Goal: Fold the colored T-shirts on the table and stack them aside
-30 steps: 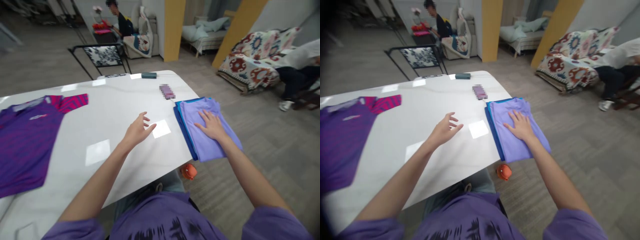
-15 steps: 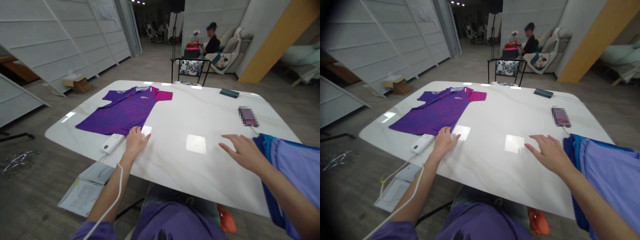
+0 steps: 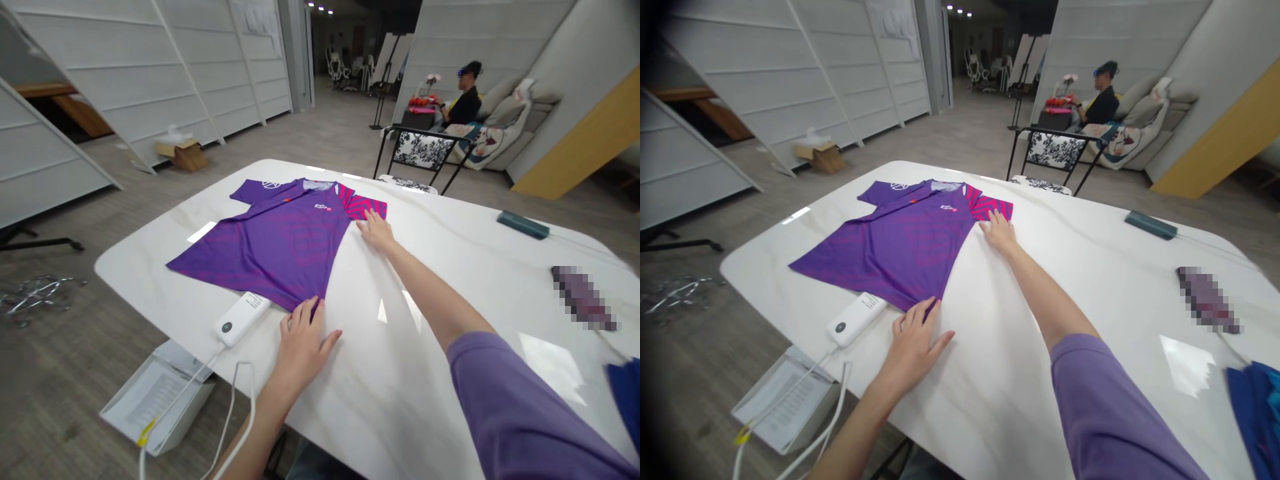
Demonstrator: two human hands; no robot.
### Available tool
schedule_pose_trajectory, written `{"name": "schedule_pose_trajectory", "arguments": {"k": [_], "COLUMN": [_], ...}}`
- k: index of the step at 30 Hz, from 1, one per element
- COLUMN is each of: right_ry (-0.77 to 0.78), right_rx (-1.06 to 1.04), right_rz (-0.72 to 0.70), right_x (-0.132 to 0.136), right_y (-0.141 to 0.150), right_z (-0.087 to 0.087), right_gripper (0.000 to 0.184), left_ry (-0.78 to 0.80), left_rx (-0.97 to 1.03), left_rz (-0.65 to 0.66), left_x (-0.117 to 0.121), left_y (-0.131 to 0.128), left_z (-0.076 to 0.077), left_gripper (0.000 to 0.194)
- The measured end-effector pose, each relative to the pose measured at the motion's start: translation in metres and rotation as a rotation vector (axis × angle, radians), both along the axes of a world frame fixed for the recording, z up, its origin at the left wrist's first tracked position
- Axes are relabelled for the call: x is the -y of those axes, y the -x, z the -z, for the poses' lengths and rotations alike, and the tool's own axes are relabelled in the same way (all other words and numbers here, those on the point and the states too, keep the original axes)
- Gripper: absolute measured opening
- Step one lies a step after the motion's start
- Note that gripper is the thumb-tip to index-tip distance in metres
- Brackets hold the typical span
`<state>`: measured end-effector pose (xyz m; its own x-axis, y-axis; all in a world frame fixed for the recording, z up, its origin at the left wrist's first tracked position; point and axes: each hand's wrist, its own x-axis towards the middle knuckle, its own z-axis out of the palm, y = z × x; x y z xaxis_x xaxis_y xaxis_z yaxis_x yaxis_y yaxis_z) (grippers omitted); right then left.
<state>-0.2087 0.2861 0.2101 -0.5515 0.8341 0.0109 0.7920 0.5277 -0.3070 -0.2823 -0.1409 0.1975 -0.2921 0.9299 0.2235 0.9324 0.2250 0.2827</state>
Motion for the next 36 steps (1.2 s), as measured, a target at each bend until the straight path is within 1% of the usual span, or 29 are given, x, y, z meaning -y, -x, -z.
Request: {"name": "schedule_pose_trajectory", "arguments": {"k": [2,4,6,9,12,15,18,21,24,26,28,30,32,34,36], "right_ry": [0.022,0.016,-0.013,-0.015,-0.002,0.003,0.012,0.024,0.039,0.049,0.063,0.067,0.038,-0.015,-0.057], "right_rx": [0.058,0.106,0.12,0.132,0.144,0.145,0.145,0.137,0.122,0.115,0.125,0.145,0.164,0.18,0.193], "right_rz": [0.036,0.049,0.053,0.066,0.101,0.138,0.18,0.234,0.279,0.305,0.332,0.354,0.338,0.264,0.149], "right_x": [-0.021,-0.034,-0.041,-0.045,-0.05,-0.055,-0.057,-0.057,-0.054,-0.051,-0.046,-0.035,-0.014,0.023,0.078], "right_y": [0.006,-0.002,-0.022,-0.063,-0.115,-0.178,-0.247,-0.316,-0.38,-0.415,-0.44,-0.454,-0.455,-0.448,-0.436], "right_z": [0.006,0.014,0.02,0.022,0.019,0.016,0.015,0.014,0.012,0.01,0.005,-0.002,-0.012,-0.022,-0.029], "right_gripper": [0.082,0.081,0.081,0.083,0.082,0.079,0.078,0.075,0.072,0.07,0.069,0.071,0.076,0.08,0.084], "left_ry": [-0.028,-0.042,-0.032,-0.008,0.021,0.078,0.122,0.158,0.204,0.23,0.246,0.238,0.196,0.128,0.046], "left_rx": [0.009,0.046,0.11,0.196,0.247,0.317,0.413,0.514,0.604,0.653,0.687,0.688,0.632,0.528,0.403], "left_rz": [-0.018,-0.013,0.067,0.206,0.299,0.44,0.589,0.741,0.895,0.98,1.042,1.079,1.043,0.91,0.712], "left_x": [0.0,-0.002,-0.005,-0.011,-0.017,-0.019,-0.018,-0.016,-0.013,-0.009,-0.007,-0.008,-0.012,-0.019,-0.025], "left_y": [-0.004,-0.009,-0.016,-0.035,-0.067,-0.11,-0.161,-0.216,-0.267,-0.295,-0.314,-0.318,-0.303,-0.269,-0.219], "left_z": [0.001,0.0,-0.002,-0.011,-0.02,-0.024,-0.02,-0.013,-0.007,-0.009,-0.016,-0.026,-0.037,-0.043,-0.042], "left_gripper": [0.068,0.071,0.071,0.072,0.08,0.085,0.09,0.098,0.104,0.103,0.101,0.098,0.089,0.073,0.058]}}
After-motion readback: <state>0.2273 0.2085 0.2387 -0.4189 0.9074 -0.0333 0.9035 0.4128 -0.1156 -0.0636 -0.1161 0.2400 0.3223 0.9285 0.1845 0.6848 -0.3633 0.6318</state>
